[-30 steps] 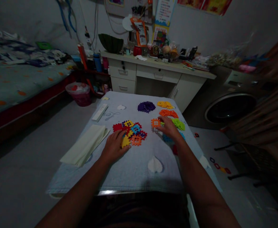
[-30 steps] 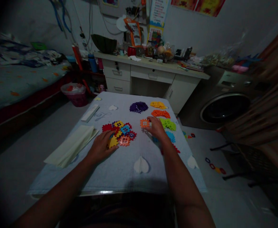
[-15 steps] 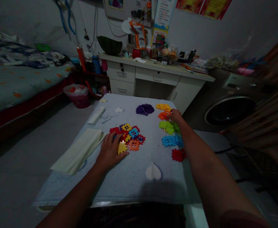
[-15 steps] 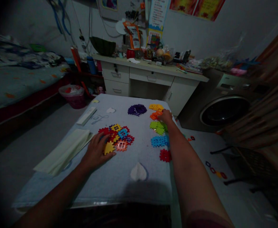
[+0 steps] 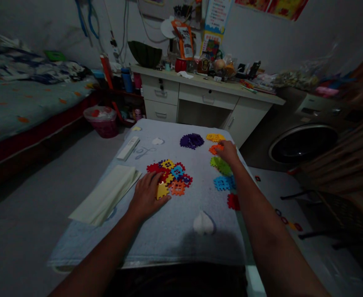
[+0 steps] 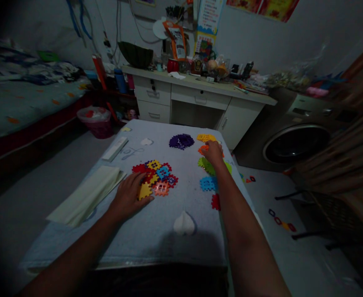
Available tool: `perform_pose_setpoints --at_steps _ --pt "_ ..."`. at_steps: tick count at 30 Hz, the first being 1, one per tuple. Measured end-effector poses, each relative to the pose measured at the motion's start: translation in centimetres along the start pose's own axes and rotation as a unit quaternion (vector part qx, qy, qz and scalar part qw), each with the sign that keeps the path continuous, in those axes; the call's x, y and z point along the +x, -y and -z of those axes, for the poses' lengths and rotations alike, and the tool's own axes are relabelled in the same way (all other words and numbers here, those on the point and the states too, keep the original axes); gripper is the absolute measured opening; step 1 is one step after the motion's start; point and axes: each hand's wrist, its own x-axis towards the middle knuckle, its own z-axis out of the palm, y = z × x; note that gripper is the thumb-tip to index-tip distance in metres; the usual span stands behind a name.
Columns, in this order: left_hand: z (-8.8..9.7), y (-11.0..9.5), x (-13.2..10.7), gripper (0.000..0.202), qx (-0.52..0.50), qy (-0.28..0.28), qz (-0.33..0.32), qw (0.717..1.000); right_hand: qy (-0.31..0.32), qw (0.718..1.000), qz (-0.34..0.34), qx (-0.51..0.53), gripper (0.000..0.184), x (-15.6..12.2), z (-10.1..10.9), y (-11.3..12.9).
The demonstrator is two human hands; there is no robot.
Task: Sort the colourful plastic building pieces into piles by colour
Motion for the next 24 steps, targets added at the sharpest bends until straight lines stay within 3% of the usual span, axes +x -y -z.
perform_pose_setpoints --at_steps 5,10,15,24 --pt "0.2 -0.1 0.1 0.074 -0.001 0.015 0.004 1.0 0.123 0.962 0.202 0.134 0.027 -7.8 -0.7 5.4" --pt "0.5 -0.3 0.1 0.069 -0.01 0.006 0.002 1.0 0.198 0.934 0.269 0.129 0.045 -13.6 -1.9 8.7" --pt "0.5 -0.4 0.0 0.067 -0.015 -0.005 0.002 1.0 0.187 0.936 0.28 0.105 0.051 -15.1 -3.4 9.3" --pt "0.7 -0.5 0.1 0.066 -0.019 -0.011 0.001 1.0 0.113 0.943 0.281 0.138 0.05 -14.5 -5.0 8.5"
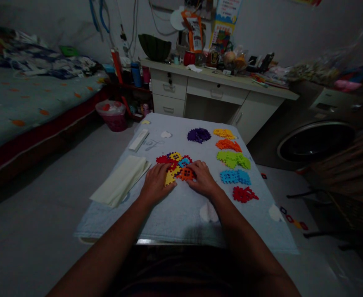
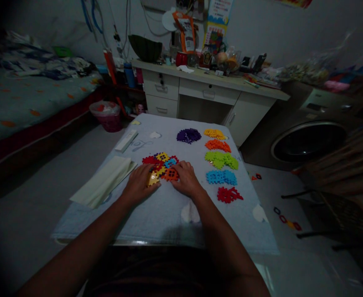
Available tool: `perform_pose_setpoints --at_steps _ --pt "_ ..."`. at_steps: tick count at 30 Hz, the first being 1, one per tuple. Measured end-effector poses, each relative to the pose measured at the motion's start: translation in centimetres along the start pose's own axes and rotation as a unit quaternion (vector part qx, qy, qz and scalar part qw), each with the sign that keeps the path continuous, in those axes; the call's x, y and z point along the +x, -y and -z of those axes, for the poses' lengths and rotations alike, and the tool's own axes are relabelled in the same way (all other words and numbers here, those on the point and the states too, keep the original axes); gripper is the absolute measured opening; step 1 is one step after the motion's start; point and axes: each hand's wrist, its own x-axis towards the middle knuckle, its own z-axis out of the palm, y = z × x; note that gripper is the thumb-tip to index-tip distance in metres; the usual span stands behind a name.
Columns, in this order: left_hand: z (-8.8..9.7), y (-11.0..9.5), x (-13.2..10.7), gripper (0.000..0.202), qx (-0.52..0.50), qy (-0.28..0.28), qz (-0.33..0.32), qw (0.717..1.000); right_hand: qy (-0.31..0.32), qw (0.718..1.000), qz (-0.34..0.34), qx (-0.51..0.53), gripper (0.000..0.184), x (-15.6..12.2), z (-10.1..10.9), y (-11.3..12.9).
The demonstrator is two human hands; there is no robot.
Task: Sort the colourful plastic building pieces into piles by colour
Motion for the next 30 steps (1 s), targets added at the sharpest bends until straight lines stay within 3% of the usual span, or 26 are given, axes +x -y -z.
perform_pose_setpoints --at_steps 5,13,17,20,25,30 --pt "-0.1 0.2 0.2 0.06 -0.016 -0.004 -0.001 1.0 -0.06 0.998 -0.018 0.015 0.054 0.1 -0.2 -1.3" --pt "0.0 0.3 0.0 0.062 -0.045 -0.001 0.003 0.999 -0.075 0.996 -0.046 0.0 0.053 0.6 0.4 -2.9" --pt "0.1 0.3 0.0 0.067 -0.06 -0.007 0.008 0.998 -0.075 0.996 -0.048 -0.025 0.042 1.6 3.4 -4.9" --pt "0.3 0.3 0.2 0.069 -0.07 -0.022 0.021 0.997 -0.081 0.991 -0.073 -0.08 0.039 2.9 6.3 -7.9" --pt "0.4 0.5 0.4 0.071 -0.074 -0.039 0.026 0.996 -0.091 0.958 -0.209 -0.175 0.031 5.1 10.6 -14.4" --pt "-0.1 0.8 0.3 0.063 -0.061 -0.034 0.028 0.997 -0.089 0.923 -0.316 -0.202 0.026 6.2 12.4 -18.4"
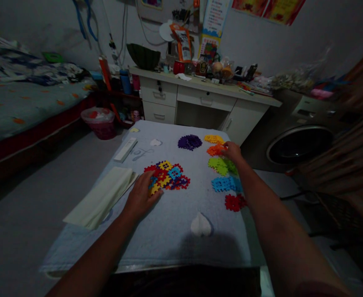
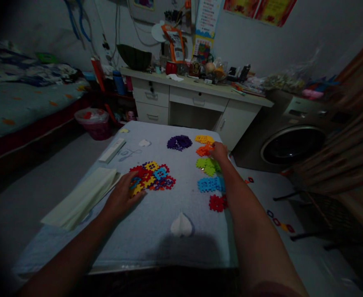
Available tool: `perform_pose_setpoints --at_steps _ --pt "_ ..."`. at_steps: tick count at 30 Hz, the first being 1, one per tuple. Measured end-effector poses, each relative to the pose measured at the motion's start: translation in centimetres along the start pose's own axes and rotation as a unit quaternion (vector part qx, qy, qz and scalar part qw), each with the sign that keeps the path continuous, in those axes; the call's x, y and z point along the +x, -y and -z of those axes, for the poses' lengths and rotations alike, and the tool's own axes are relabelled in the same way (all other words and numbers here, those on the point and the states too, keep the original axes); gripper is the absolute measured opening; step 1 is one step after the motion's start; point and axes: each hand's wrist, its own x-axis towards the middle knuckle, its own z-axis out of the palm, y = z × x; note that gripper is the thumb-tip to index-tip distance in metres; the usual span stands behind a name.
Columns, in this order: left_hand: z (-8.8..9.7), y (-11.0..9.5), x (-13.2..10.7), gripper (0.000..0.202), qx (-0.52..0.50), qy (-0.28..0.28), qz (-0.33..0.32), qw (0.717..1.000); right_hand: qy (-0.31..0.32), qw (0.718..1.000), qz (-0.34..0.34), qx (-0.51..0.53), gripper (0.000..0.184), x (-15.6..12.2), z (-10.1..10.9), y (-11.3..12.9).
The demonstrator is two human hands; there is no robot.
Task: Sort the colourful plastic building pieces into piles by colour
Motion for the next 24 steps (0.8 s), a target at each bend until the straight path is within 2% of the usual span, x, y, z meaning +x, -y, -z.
perform_pose_setpoints --at_steps 4,9,13,16,18,20,24 --pt "-0.2 0.3 0.1 0.052 0.007 -0.011 -0.02 1.0 0.015 0.999 -0.038 0.015 0.019 0.9 -0.5 -0.2" --pt "0.0 0.3 0.2 0.038 0.019 -0.002 -0.031 0.999 -0.001 0.997 -0.06 0.042 0.011 0.8 -1.0 -0.2" --pt "0.1 0.0 0.2 0.042 0.026 0.002 -0.031 0.999 -0.039 0.997 -0.047 0.056 0.008 0.3 -1.0 -0.3" --pt "0.2 -0.1 0.1 0.048 0.022 0.019 -0.044 0.999 -0.067 0.994 -0.034 0.08 0.01 -0.2 -0.6 0.6" --pt "0.3 -0.2 0.0 0.054 0.015 0.029 -0.051 0.998 -0.075 0.992 0.007 0.1 0.013 -1.2 -0.3 2.0" --pt "0.3 -0.2 0.0 0.06 0.009 0.037 -0.053 0.998 -0.06 0.987 0.081 0.128 0.015 -2.9 -0.2 3.9" --pt "0.4 -0.2 0.0 0.065 -0.001 0.041 -0.05 0.998 0.054 0.953 0.235 0.183 0.021 -8.5 -0.5 8.2"
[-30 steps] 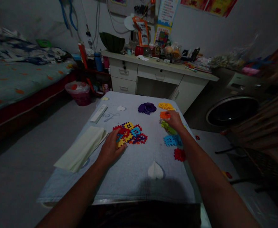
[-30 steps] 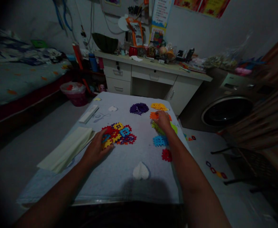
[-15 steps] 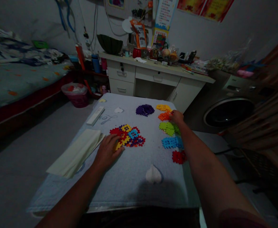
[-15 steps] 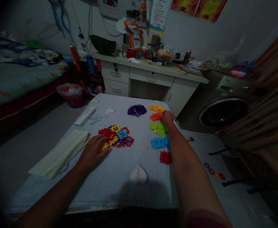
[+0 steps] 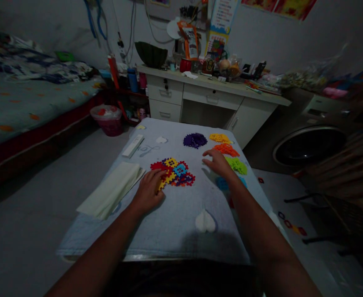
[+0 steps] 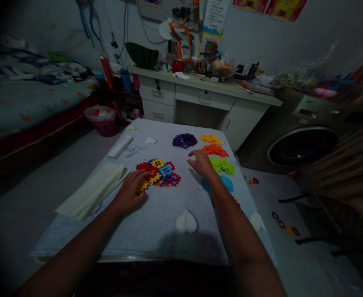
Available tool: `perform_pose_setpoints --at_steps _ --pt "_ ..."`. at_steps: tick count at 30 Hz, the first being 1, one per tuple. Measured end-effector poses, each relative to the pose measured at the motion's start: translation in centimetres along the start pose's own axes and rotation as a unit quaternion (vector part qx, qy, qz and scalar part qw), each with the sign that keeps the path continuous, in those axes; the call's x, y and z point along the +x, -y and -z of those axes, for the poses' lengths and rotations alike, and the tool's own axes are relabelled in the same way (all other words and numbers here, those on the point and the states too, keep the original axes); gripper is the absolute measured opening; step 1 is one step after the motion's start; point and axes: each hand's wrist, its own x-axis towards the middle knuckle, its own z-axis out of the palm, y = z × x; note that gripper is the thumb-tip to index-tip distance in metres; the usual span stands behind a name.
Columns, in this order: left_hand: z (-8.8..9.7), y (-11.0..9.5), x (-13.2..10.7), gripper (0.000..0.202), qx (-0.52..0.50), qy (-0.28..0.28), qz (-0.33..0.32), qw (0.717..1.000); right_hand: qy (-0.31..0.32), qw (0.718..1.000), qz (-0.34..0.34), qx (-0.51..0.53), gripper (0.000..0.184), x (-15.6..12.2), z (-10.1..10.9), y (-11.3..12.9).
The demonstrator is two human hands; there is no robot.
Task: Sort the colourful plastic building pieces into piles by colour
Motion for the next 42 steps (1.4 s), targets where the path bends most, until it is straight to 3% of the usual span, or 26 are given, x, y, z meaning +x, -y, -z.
perform_pose_setpoints --at_steps 3,7,9,16,24,28,32,38,42 --pt "0.0 0.0 0.0 0.062 -0.01 -0.009 0.013 1.0 0.076 0.995 0.064 0.015 0.024 -2.5 -2.2 3.6" --pt "0.0 0.0 0.1 0.052 -0.01 -0.021 0.032 0.999 0.108 0.992 0.064 0.006 0.05 -4.6 -4.4 5.6" --pt "0.0 0.0 0.1 0.05 0.002 -0.029 0.038 0.999 0.106 0.993 0.054 0.004 0.058 -5.1 -4.9 5.7" --pt "-0.1 0.1 0.2 0.049 0.055 -0.043 0.058 0.996 0.104 0.992 0.044 0.047 0.048 -5.8 -4.6 5.0" --pt "0.0 0.1 0.3 0.048 0.043 -0.047 0.051 0.997 0.045 0.998 0.048 0.003 0.057 -5.5 -4.4 4.5" --pt "0.1 0.0 0.3 0.049 0.014 -0.043 0.035 0.998 0.032 0.999 0.035 -0.018 0.053 -5.6 -2.7 4.0" --pt "0.2 0.0 0.3 0.048 -0.008 -0.041 0.032 0.999 0.007 1.0 0.017 0.002 0.046 -6.8 0.9 2.4" --pt "0.2 0.1 0.3 0.05 -0.006 -0.031 0.041 0.999 -0.024 0.999 -0.038 0.017 0.048 -11.0 6.5 -1.1" --pt "0.2 0.2 0.4 0.047 0.004 -0.03 0.041 0.999 -0.015 0.996 -0.085 0.024 0.052 -14.6 8.4 -2.7"
